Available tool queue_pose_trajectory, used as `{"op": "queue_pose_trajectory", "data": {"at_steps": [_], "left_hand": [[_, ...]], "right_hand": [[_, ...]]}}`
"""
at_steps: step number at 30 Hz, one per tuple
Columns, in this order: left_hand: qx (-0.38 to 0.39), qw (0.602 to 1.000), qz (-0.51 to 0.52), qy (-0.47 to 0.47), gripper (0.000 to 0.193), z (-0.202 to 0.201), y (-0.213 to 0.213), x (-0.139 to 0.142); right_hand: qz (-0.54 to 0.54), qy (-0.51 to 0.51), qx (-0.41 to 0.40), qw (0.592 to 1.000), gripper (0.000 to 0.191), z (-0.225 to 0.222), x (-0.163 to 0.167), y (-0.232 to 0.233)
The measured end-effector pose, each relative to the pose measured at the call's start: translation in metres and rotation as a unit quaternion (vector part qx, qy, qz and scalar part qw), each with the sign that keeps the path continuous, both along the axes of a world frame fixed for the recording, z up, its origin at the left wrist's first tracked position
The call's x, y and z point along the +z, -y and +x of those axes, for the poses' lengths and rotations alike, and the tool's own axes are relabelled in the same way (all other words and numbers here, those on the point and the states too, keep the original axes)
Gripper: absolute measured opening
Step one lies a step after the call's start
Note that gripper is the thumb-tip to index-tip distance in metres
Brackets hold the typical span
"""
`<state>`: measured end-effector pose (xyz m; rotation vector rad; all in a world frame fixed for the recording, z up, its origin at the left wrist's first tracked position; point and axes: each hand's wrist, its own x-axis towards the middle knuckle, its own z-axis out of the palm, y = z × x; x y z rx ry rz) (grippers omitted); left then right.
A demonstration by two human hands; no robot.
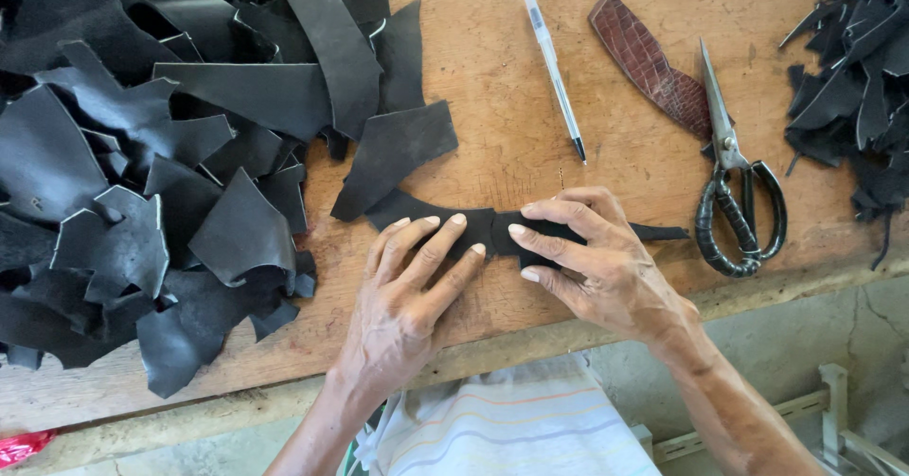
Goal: The person marks a piece of black leather with a pen, then uses shears to cut it into a specific shape. They trim the edges, compare the cut piece to a pattern, and repeat the process with additional leather pieces, stacking the finished pieces on the table.
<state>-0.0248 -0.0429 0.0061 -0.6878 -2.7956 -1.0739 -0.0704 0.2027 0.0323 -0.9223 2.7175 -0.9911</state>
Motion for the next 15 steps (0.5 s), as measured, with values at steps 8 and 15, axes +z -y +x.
{"op": "queue_pose_trajectory", "data": {"at_steps": [8,15], "left_hand": [[0.001,1.0,-0.021,0.008,0.05,0.002,-0.0036,-0.0013],[0.001,1.0,0.003,0.01,0.048,-0.0001,-0.0026,0.0021]], "right_hand": [[-0.001,0.017,-0.006,1.0,0.05,-0.0001,-0.0019,-0.0035],[-0.009,0.02,-0.013,1.0,0.049,-0.0006,-0.0026,-0.0046]]}}
